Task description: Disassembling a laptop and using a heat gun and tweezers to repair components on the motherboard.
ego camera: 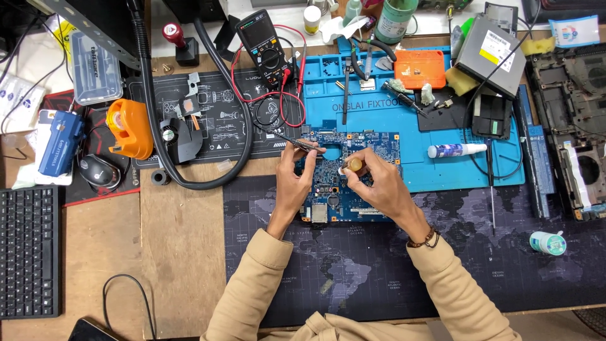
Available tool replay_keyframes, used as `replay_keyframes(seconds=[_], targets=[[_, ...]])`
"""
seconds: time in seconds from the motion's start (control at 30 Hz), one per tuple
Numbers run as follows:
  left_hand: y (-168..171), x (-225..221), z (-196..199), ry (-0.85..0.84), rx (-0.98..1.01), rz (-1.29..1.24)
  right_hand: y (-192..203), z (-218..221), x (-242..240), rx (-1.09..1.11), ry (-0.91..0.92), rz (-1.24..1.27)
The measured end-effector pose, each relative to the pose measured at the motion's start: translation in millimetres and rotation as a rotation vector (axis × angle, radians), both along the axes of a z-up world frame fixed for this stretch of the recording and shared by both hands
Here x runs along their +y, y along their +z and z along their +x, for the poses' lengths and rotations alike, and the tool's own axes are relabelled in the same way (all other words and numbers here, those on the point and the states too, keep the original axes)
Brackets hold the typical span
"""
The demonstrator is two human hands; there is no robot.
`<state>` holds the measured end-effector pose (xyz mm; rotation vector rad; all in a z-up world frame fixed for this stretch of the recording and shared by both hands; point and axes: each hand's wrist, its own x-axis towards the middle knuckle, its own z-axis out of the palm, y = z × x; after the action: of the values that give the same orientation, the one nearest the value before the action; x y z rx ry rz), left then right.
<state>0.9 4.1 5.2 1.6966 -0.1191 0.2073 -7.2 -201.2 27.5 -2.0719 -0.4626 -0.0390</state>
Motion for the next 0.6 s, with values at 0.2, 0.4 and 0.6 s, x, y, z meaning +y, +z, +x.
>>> replay_keyframes(seconds=[0.2,0.4,0.6], targets=[[1,0,-1,-0.001,0.014,-0.01,0,0,-1,-0.009,0.0,-0.026],[0,0,-1,-0.006,0.015,-0.01,0,-1,-2,-0.006,0.004,0.005],[-1,0,0,-0.007,0.01,0.001,-9,-1,-11,-0.012,-0.044,0.029]])
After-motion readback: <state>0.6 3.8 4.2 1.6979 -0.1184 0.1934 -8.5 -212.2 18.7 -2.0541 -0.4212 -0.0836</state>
